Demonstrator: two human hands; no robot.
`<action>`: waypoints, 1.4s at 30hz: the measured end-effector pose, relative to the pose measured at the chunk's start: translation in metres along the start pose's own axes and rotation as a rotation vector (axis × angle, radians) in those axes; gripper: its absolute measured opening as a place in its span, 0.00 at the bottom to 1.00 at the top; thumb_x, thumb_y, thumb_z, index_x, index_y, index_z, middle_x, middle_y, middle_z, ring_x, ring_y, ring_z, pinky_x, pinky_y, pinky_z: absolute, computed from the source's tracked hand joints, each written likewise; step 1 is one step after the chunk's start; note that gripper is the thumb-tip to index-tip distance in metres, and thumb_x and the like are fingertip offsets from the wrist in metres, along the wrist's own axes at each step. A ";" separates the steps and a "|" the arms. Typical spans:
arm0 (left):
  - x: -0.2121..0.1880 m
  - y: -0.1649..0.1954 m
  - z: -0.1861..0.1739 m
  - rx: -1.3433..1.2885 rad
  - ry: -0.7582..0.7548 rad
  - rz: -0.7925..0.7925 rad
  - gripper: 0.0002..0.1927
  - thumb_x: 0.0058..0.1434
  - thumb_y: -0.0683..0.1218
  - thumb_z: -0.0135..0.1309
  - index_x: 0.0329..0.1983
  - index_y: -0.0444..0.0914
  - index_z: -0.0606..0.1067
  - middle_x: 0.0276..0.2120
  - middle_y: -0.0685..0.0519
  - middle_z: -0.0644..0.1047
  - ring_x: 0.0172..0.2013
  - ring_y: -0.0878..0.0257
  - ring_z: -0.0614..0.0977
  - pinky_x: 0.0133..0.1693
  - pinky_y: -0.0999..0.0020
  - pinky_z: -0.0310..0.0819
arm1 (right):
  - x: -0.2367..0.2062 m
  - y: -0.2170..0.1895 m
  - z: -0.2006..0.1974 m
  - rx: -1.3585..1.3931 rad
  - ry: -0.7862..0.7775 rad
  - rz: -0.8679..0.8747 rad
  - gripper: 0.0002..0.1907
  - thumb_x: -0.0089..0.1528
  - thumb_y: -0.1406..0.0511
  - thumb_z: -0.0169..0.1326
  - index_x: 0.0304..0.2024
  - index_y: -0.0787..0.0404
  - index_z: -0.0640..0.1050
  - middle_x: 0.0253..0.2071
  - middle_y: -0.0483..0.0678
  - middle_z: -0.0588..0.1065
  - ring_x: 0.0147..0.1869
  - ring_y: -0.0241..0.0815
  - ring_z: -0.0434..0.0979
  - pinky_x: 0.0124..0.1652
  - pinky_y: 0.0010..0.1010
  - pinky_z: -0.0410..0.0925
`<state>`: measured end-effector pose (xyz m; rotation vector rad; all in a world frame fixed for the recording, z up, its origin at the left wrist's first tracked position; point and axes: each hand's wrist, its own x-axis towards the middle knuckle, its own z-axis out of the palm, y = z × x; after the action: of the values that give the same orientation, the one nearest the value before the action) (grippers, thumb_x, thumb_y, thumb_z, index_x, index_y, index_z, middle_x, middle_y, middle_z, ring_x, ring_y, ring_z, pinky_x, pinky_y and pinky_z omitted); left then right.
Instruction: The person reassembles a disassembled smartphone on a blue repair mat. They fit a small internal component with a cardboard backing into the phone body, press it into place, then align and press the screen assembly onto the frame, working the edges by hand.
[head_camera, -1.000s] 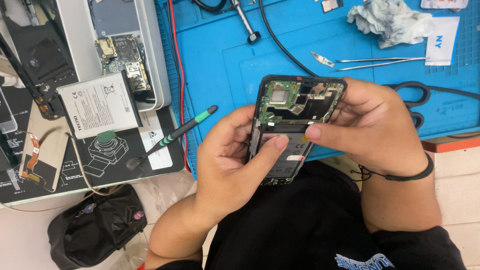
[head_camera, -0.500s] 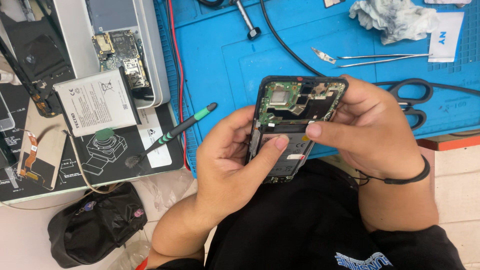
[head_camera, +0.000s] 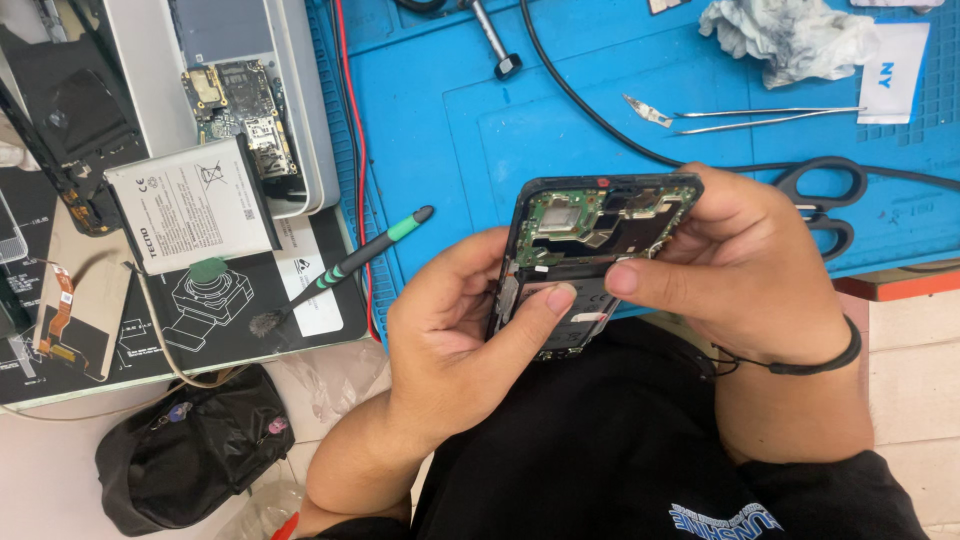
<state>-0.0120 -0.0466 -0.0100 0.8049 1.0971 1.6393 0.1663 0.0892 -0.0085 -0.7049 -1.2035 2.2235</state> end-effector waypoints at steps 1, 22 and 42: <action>0.000 0.000 0.000 0.002 -0.004 0.001 0.20 0.71 0.29 0.57 0.64 0.25 0.67 0.53 0.41 0.79 0.53 0.61 0.83 0.57 0.69 0.79 | 0.000 0.000 -0.001 0.040 0.003 0.020 0.22 0.60 0.81 0.60 0.56 0.71 0.75 0.55 0.58 0.79 0.58 0.46 0.81 0.58 0.39 0.76; -0.004 -0.006 -0.003 0.002 0.008 0.029 0.22 0.71 0.29 0.57 0.65 0.25 0.66 0.55 0.40 0.79 0.55 0.60 0.82 0.59 0.67 0.78 | -0.004 0.004 0.011 0.153 0.014 -0.008 0.22 0.62 0.81 0.59 0.59 0.72 0.74 0.58 0.58 0.78 0.62 0.47 0.80 0.61 0.41 0.74; -0.006 -0.003 -0.005 -0.013 0.000 -0.011 0.23 0.71 0.29 0.57 0.67 0.25 0.68 0.54 0.41 0.79 0.54 0.60 0.82 0.58 0.67 0.79 | -0.003 0.003 0.011 0.041 0.024 0.018 0.20 0.60 0.81 0.60 0.55 0.71 0.77 0.53 0.57 0.80 0.57 0.44 0.81 0.57 0.38 0.76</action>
<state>-0.0138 -0.0531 -0.0148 0.7891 1.0878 1.6355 0.1612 0.0791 -0.0053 -0.7267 -1.1415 2.2420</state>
